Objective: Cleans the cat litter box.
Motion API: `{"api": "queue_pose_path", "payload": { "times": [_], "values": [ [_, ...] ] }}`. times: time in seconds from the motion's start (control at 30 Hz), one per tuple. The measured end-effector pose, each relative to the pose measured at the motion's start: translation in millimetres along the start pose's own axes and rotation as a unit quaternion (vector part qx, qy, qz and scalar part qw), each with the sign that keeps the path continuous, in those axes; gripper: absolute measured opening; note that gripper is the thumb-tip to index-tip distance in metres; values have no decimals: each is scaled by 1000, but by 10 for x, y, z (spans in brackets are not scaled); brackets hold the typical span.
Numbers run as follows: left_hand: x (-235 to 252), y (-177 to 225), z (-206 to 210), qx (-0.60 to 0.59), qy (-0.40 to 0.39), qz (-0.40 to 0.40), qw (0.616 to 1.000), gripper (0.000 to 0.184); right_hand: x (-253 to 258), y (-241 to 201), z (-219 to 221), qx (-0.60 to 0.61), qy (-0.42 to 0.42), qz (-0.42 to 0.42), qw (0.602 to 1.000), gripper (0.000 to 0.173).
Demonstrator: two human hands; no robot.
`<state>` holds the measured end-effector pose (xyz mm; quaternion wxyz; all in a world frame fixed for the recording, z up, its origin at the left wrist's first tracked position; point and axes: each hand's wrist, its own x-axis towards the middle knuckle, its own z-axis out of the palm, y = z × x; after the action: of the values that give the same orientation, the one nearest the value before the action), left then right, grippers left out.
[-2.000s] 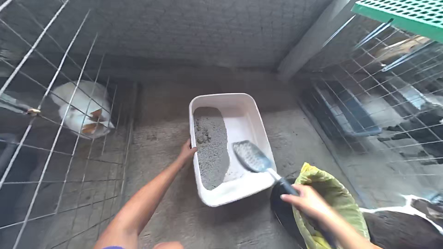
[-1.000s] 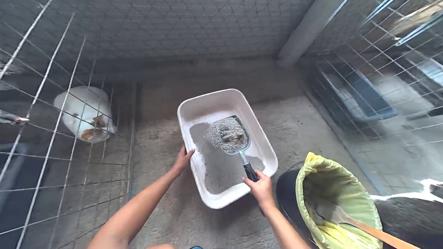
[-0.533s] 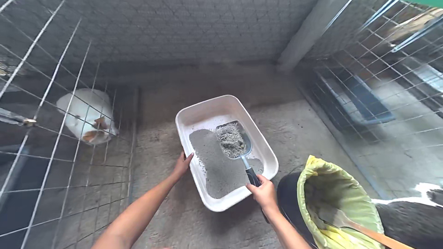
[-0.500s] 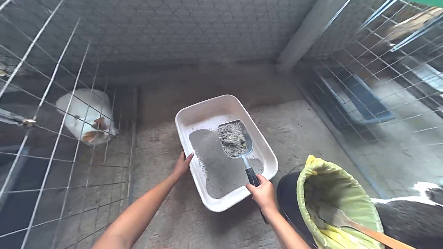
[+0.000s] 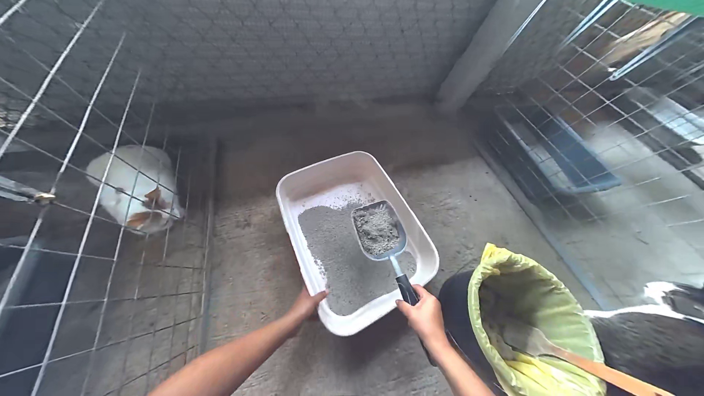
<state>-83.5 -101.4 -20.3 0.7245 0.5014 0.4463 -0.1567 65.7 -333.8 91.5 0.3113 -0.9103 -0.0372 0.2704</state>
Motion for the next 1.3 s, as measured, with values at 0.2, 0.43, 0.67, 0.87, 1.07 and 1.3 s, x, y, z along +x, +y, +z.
{"api": "queue_pose_path", "payload": {
  "times": [0.2, 0.43, 0.67, 0.87, 1.07, 1.3],
  "values": [
    [5, -72, 75, -9, 17, -20, 1000, 71, -10, 62, 26, 17, -1, 23, 1000, 35],
    [-118, -169, 212, -55, 24, -3, 998, 86, -61, 91, 23, 8, 15, 23, 1000, 35],
    [-91, -250, 290, -56, 44, 23, 997, 82, -98, 63, 53, -43, -19, 37, 998, 36],
    [-155, -92, 360, -56, 40, 15, 997, 82, -130, 6, 116, -47, -47, 46, 997, 38],
    [-113, 480, 392, -28, 35, 42, 998, 69, -242, -190, -19, 161, 42, 25, 986, 30],
    [-240, 1468, 99, -48, -8, 93, 994, 30, -337, -391, -280, 469, 246, -88, 844, 12]
  ]
}}
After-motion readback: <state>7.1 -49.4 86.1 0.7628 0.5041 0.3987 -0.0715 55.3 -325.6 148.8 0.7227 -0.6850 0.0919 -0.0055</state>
